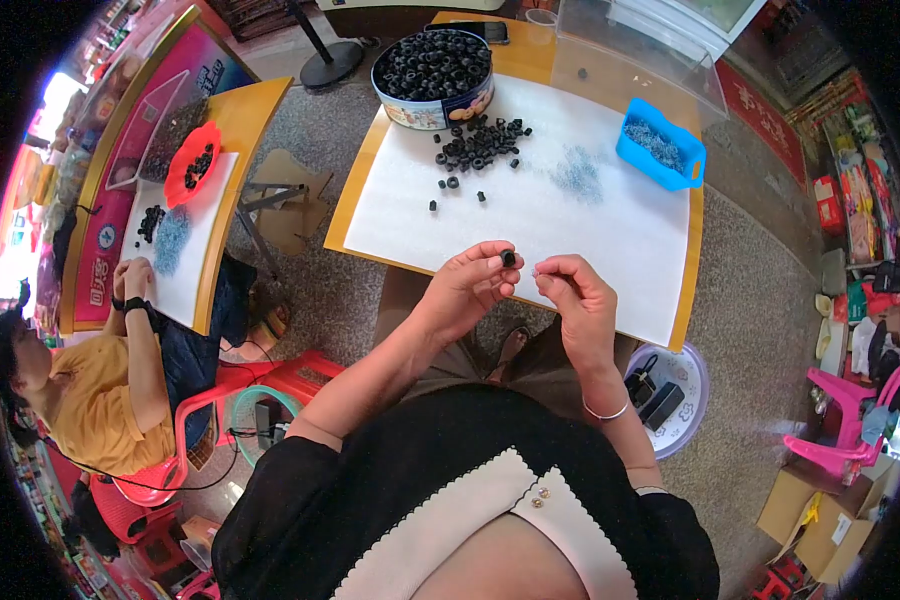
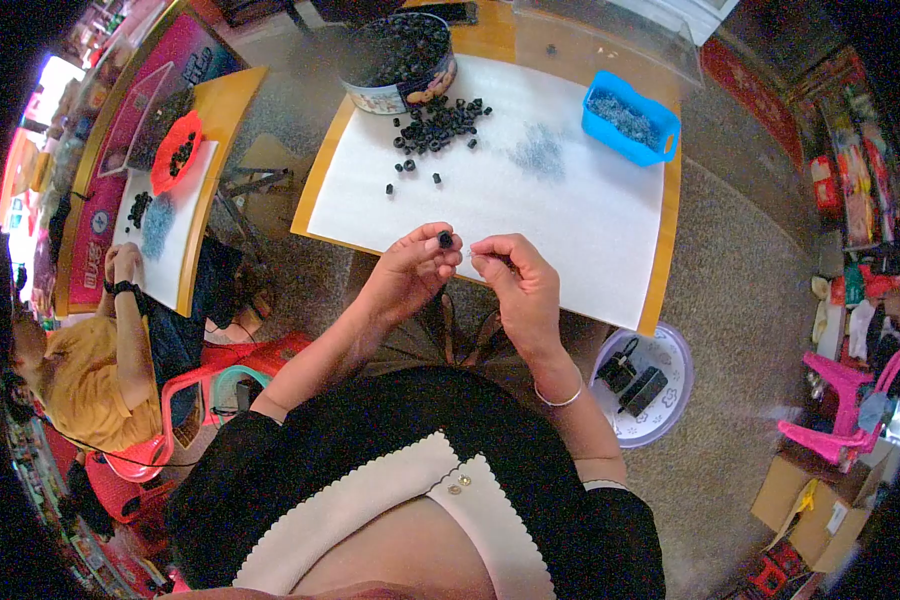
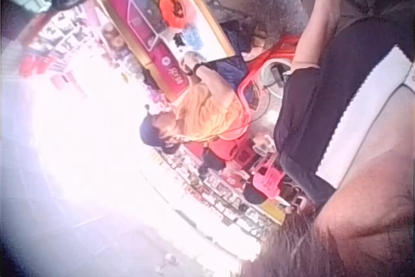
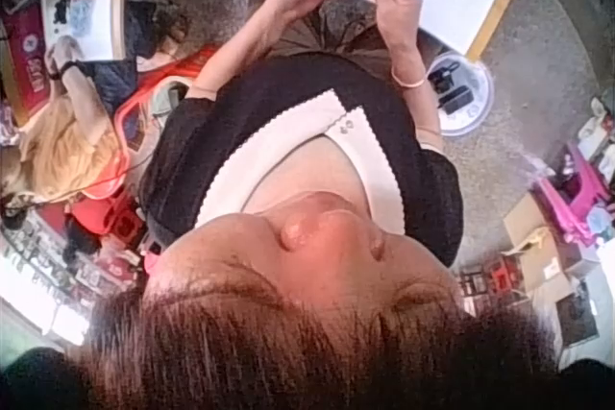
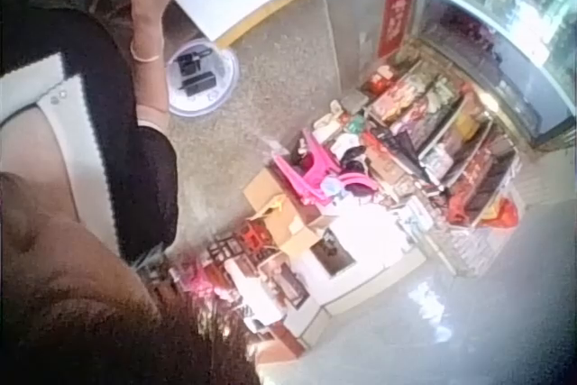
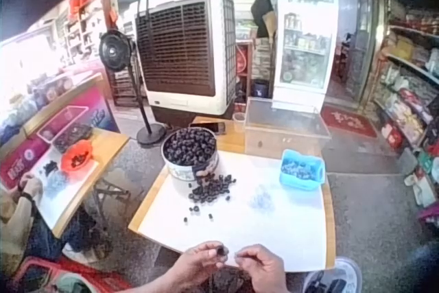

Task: The person pours small pins from a blue container onto the table and then inserts the pins into black rubber pieces by hand.

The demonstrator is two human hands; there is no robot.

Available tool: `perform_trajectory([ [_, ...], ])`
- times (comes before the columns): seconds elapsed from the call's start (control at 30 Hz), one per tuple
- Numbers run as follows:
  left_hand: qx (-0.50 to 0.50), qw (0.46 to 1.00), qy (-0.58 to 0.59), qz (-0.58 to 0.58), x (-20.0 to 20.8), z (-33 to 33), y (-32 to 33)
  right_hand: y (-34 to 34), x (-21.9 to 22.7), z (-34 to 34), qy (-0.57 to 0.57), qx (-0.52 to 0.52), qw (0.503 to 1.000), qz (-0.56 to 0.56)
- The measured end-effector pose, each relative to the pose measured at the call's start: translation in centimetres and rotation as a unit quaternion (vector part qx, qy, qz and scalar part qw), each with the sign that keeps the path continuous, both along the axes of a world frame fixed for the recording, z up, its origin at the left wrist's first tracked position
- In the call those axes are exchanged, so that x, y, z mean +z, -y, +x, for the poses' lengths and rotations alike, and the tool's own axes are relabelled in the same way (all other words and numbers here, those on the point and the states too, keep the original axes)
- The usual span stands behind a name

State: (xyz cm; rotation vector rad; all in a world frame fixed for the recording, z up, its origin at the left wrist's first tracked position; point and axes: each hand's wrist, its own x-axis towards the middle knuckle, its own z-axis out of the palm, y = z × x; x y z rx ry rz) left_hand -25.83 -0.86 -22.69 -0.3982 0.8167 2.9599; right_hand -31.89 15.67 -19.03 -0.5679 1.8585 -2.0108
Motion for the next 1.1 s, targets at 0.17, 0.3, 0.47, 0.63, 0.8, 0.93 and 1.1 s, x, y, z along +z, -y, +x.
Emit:
perform_trajectory([
  [0.17, -0.025, 0.997, -0.010, 0.073, -0.6, 0.1, -0.2, 0.2, 0.6, 0.0, -0.001, 0.001, 1.000, -0.019],
  [0.3, -0.028, 0.997, -0.012, 0.076, -0.4, 0.1, -0.4, 0.4, 0.3, 0.0, 0.070, 0.002, 0.997, -0.026],
  [0.47, -0.029, 0.999, 0.009, 0.026, -0.2, 0.1, -0.6, 0.8, -0.2, -0.1, 0.000, 0.008, 1.000, -0.016],
  [0.63, -0.022, 0.999, 0.021, -0.028, -0.3, 0.3, -0.5, 1.0, 0.7, 0.0, -0.141, -0.004, 0.986, 0.089],
  [0.8, 0.001, 0.996, 0.016, -0.086, 0.1, 0.4, -0.4, 1.3, 0.9, 0.0, -0.155, 0.016, 0.978, 0.135],
  [0.93, -0.041, 0.996, 0.011, -0.075, -0.3, 0.5, 0.8, 1.4, 0.7, -1.5, -0.041, 0.110, 0.986, 0.123],
  [1.1, -0.009, 0.998, 0.016, 0.066, -1.6, 0.3, 1.5, 4.6, -0.4, -5.1, -0.008, 0.096, 0.992, 0.078],
])
